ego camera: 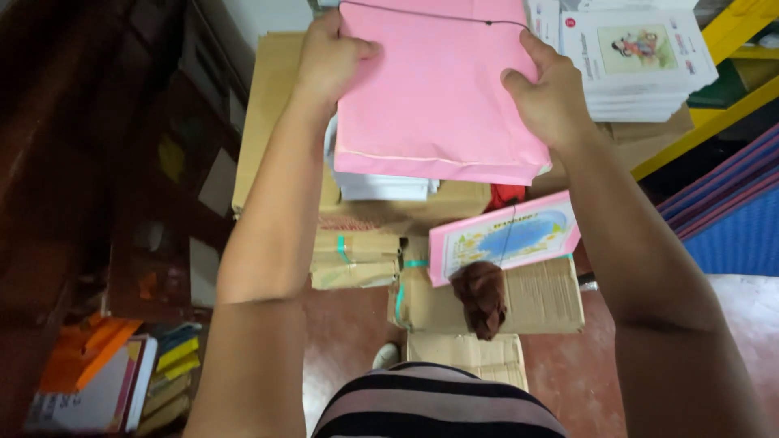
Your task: Wiping and organizing folders and boxes in a storage area.
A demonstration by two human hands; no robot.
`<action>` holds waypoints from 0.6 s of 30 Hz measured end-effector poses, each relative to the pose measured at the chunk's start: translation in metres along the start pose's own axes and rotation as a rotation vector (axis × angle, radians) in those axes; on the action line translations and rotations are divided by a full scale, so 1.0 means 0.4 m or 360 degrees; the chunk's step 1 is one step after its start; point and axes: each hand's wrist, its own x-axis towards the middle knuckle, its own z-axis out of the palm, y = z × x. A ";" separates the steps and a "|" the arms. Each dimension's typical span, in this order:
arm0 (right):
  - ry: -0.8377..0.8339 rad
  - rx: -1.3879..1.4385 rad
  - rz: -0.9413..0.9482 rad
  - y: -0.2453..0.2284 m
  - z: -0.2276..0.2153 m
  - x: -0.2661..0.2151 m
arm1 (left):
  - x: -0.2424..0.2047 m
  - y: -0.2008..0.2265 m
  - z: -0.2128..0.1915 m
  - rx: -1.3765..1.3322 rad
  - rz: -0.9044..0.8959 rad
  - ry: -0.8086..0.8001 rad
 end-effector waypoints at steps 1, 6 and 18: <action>0.0008 -0.0004 0.0001 -0.004 0.003 0.016 | 0.020 0.000 0.002 -0.0005 0.0005 -0.0006; -0.0078 -0.0092 0.0247 -0.119 0.005 0.046 | 0.083 0.033 0.015 0.0398 -0.0195 -0.0127; -0.0645 -0.0865 0.0611 -0.288 0.033 0.094 | 0.006 0.246 0.015 0.1500 -0.0236 -0.0855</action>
